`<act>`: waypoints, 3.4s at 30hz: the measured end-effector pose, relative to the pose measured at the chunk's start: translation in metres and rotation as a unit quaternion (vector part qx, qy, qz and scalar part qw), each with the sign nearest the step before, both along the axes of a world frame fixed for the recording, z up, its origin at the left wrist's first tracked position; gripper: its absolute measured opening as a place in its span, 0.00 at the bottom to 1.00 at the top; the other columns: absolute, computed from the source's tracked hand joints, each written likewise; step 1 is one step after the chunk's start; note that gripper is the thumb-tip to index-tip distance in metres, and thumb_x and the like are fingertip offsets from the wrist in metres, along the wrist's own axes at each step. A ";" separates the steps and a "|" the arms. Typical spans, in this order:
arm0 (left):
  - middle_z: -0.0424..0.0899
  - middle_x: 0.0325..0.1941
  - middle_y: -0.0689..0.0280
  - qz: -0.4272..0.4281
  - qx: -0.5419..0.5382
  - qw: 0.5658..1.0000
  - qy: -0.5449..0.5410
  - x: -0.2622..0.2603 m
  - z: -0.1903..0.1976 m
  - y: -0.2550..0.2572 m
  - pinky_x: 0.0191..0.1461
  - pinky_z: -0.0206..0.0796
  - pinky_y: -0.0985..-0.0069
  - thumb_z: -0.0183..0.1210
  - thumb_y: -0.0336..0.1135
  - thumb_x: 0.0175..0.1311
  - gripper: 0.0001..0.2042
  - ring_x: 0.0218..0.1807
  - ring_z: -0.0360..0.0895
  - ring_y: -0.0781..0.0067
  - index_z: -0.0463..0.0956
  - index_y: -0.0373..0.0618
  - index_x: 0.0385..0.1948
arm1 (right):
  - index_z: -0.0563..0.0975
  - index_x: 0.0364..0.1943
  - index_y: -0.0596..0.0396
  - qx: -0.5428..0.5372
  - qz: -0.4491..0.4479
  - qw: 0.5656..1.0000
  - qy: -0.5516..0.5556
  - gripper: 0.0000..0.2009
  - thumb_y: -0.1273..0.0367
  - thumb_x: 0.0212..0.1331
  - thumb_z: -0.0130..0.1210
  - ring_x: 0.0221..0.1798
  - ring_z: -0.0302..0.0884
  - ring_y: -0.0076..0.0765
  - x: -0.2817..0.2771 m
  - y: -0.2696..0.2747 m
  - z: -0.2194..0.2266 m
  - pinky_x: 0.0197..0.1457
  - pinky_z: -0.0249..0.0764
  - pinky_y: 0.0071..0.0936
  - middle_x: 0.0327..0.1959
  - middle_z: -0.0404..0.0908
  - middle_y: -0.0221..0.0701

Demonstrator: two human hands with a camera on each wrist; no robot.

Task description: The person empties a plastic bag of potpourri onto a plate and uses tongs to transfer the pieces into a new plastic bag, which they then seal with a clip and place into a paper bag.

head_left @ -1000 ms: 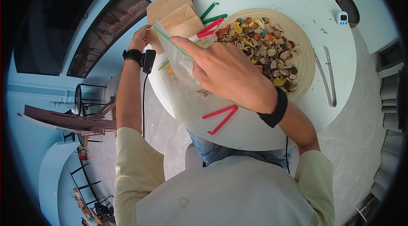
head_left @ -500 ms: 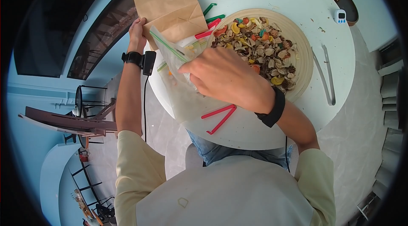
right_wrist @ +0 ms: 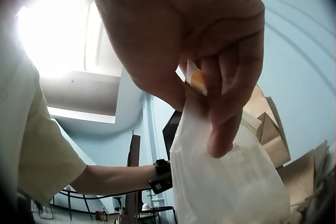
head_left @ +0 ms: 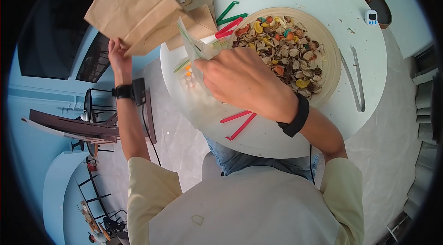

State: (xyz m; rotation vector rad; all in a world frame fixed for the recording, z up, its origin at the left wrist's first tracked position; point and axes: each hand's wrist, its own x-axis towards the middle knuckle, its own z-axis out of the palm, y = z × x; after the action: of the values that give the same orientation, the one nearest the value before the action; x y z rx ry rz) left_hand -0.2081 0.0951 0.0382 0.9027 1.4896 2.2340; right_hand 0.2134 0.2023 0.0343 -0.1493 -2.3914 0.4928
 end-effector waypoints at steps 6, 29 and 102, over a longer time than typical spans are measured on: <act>0.77 0.57 0.64 -0.091 -0.072 0.992 -0.056 -0.008 0.005 -0.104 0.67 0.59 0.66 0.46 0.35 0.72 0.15 0.61 0.72 0.67 0.68 0.44 0.57 | 0.77 0.28 0.59 -0.031 -0.005 0.999 -0.042 0.04 0.72 0.54 0.54 0.24 0.78 0.48 -0.004 -0.003 -0.005 0.27 0.73 0.41 0.22 0.79 0.41; 0.79 0.45 0.61 -0.136 -0.214 0.967 -0.038 0.064 0.008 -0.184 0.51 0.73 0.67 0.62 0.34 0.52 0.22 0.48 0.79 0.62 0.70 0.42 0.51 | 0.79 0.40 0.60 -0.019 0.189 0.969 0.160 0.13 0.77 0.48 0.55 0.39 0.76 0.33 -0.006 -0.064 0.000 0.40 0.77 0.25 0.39 0.76 0.31; 0.64 0.69 0.55 -0.089 -0.206 0.968 -0.115 0.193 -0.066 -0.209 0.67 0.63 0.60 0.45 0.61 0.69 0.37 0.67 0.67 0.57 0.52 0.42 0.69 | 0.69 0.58 0.57 -0.174 0.298 0.937 0.054 0.27 0.59 0.56 0.55 0.65 0.61 0.49 -0.027 -0.076 -0.027 0.67 0.60 0.38 0.62 0.65 0.45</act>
State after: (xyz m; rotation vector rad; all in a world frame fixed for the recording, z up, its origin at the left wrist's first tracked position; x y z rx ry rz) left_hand -0.0147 -0.1138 -0.0278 0.5975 1.6057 1.7414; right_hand 0.1863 0.1261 0.0072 0.4545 -2.1920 1.1716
